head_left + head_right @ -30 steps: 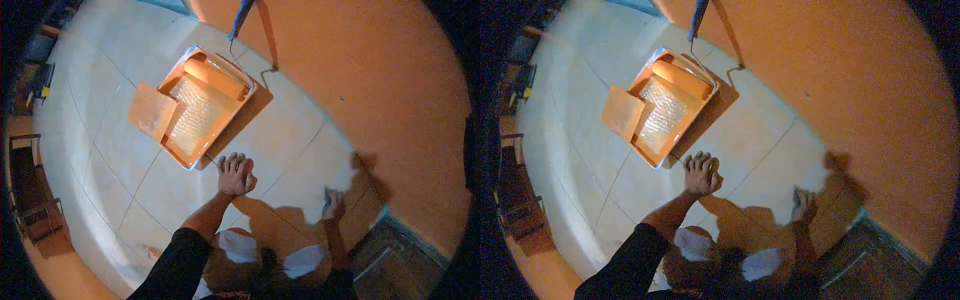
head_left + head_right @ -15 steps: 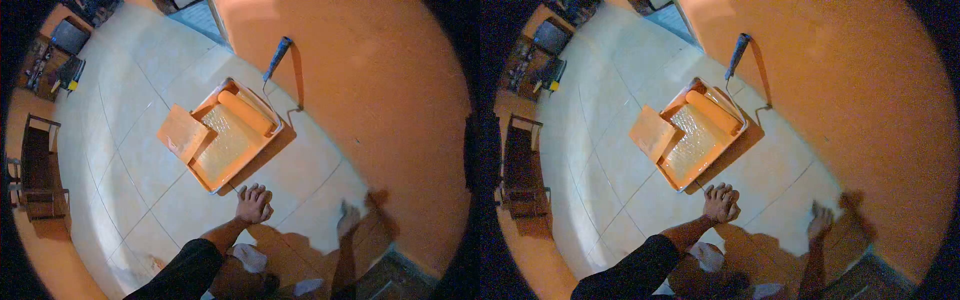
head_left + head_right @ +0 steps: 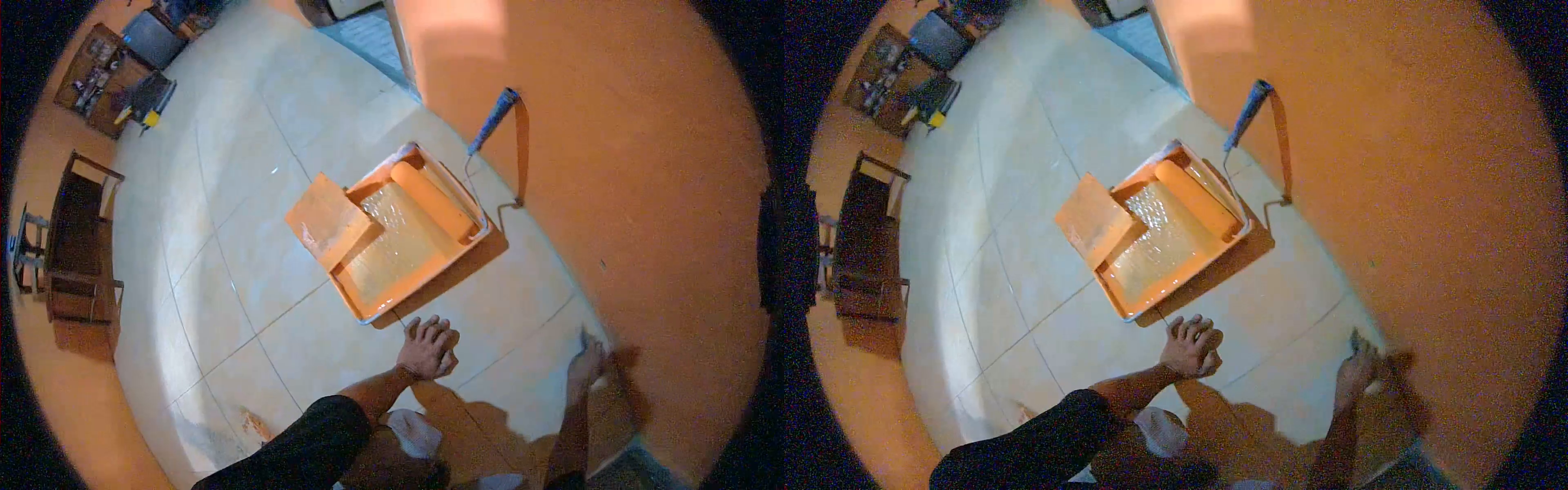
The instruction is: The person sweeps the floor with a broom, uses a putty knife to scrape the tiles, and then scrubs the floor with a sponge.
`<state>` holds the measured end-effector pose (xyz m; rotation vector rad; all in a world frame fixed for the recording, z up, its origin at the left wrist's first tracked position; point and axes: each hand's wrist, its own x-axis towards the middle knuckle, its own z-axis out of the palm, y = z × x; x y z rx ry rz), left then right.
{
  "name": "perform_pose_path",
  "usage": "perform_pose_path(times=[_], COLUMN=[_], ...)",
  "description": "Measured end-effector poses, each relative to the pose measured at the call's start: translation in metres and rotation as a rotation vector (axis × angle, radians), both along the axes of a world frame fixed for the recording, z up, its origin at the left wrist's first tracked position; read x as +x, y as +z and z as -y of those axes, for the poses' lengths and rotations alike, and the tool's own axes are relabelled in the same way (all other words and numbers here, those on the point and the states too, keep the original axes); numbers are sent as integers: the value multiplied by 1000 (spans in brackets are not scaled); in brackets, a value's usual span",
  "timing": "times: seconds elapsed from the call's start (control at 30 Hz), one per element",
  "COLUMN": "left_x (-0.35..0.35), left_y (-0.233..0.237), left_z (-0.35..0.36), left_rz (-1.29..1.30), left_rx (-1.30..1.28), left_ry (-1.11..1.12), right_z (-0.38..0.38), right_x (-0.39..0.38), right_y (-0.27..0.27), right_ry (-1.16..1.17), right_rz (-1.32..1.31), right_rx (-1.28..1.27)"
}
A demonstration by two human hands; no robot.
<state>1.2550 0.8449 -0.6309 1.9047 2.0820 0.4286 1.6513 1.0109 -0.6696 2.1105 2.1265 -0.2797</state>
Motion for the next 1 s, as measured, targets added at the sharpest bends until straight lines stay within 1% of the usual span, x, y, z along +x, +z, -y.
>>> perform_pose_path(times=[0.07, 0.1, 0.13, 0.17, 0.23, 0.3, 0.4, 0.43, 0.5, 0.53, 0.57, 0.6, 0.63, 0.67, 0.7, 0.73, 0.77, 0.8, 0.83, 0.87, 0.93, 0.97, 1.0], left_x=[1, 1, 0, 1, 3, 1, 0, -1, -4, 2, 1, 1, 2, -1, -4, 0, 1, -1, -1, -2, -4, -5, -4], left_y=[0, 2, 2, 0, 0, -1, -1, 4, -4, -8, -7, -4, -9, -18, -18, -27, -28, -36, -27, -26, -27, -24, -22], left_z=[5, 4, 1, 0, 0, 0, 1, 0, 2, 3, 1, 0, 0, 0, -7, -1, 0, 5, -1, -1, 2, 2, 0], left_rz=[-12, -12, -11, -27, 0, -12, -13, 7, -6, 9, 21, 12, 7, 122, 138, 10, -15, -140, -102, -99, -142, -125, -106], left_rx=[-22, -10, 7, 4, 31, 17, 45, 1, 3, -1, 22, 84, 42, 63, -160, -106, 77, 64, 28, 15, 13, 5, 14], left_ry=[-3, -7, -8, 5, 23, 25, 11, -13, 16, 16, -14, -8, 3, -6, -53, -33, -33, -76, -87, -61, -109, -98, -81], right_z=[-16, 15, 61, 113, 122, 69, -8, -25, -21, 2, 24, 58, 97, 101, 104, 108, 78, 44, -12, -10, -6, 21, 68], right_x=[-13, -18, -14, 10, 22, 40, 55, 57, 60, 37, 0, 0, 14, 4, -8, -18, -6, 27, -8, -4, 0, -4, -6], right_y=[12, 14, 11, -27, -54, -73, -79, -81, -92, -41, 26, 16, -19, 7, 34, 59, 43, -5, 54, 43, 23, 19, 10], right_ry=[27, 115, 205, -45, -200, -35, 185, 260, 561, 404, 233, 229, 214, 228, 245, 266, 259, 291, 161, 117, 32, 29, 10], right_rz=[61, 129, 200, -384, -820, -554, -154, -18, 289, 158, 38, 41, 57, -7, -69, -130, -129, -68, -82, -56, -1, 32, 42], right_rx=[91, 197, 307, 246, 206, 310, 458, 512, 369, 241, 139, 114, 76, 127, 176, 224, 260, 420, 325, 289, 215, 212, 206])
